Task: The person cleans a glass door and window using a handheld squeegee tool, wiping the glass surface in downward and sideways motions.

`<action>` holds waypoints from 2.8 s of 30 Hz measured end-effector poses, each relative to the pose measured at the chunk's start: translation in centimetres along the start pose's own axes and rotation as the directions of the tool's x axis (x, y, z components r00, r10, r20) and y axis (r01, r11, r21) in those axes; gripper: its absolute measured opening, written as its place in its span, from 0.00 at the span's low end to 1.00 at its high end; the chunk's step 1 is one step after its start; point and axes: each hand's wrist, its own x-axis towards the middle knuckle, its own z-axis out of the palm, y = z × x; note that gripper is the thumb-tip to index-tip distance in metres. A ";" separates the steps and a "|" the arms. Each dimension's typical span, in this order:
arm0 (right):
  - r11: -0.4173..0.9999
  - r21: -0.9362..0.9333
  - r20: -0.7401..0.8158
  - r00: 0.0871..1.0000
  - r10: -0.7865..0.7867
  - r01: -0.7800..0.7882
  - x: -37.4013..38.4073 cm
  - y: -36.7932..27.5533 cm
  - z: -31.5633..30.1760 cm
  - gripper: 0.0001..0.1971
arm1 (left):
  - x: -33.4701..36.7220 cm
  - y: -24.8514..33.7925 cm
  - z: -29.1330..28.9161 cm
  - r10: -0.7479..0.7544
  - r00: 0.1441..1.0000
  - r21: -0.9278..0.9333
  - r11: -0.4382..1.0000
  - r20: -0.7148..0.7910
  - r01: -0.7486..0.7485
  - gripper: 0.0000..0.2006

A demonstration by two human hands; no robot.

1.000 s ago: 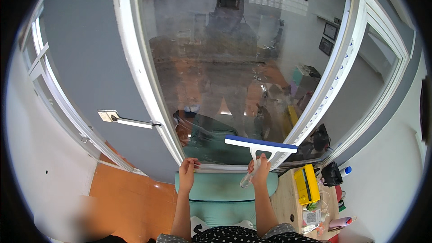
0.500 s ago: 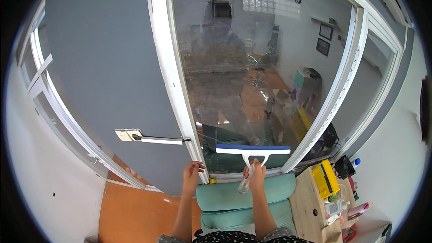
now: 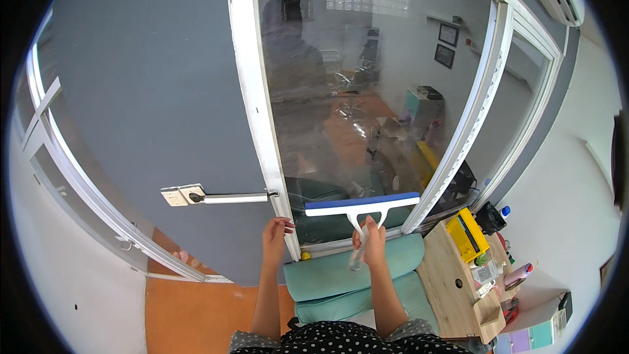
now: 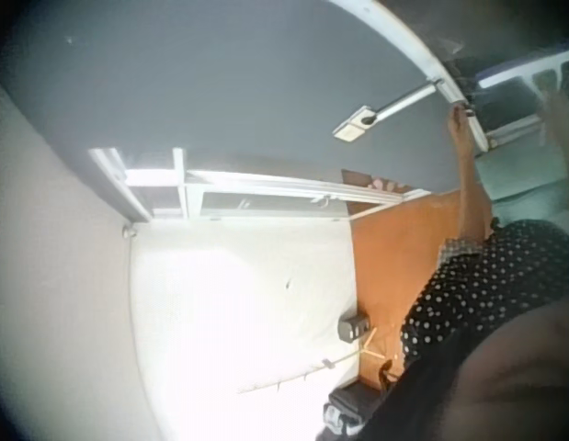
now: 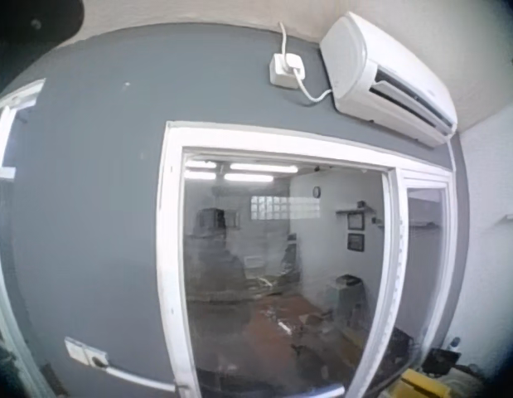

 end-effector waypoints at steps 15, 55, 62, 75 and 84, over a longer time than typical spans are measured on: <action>0.995 0.021 -0.271 0.958 -0.089 0.098 -2.4 -2.7 -8.2 0.24 | 0.6 -1.7 5.5 -0.087 0.966 -0.013 0.996 0.244 0.092 0.10; 0.951 -0.036 0.121 0.944 0.308 -0.306 -0.5 4.9 3.0 0.28 | -8.5 -10.1 10.1 0.059 0.998 0.269 0.961 0.012 -0.060 0.13; 0.956 -0.079 0.081 0.954 0.287 -0.281 1.8 1.6 -3.2 0.30 | -9.0 -6.6 18.1 -0.081 0.997 0.224 0.971 0.009 0.077 0.12; 0.992 -0.014 0.000 0.992 0.127 -0.127 7.2 -4.9 -17.7 0.29 | -8.9 -9.1 34.3 -0.095 0.992 0.242 0.967 0.084 0.072 0.13; 0.986 -0.075 0.018 0.989 0.149 -0.147 9.4 -8.2 -24.6 0.31 | -9.5 -11.9 42.6 -0.082 0.993 0.102 0.992 0.080 0.074 0.14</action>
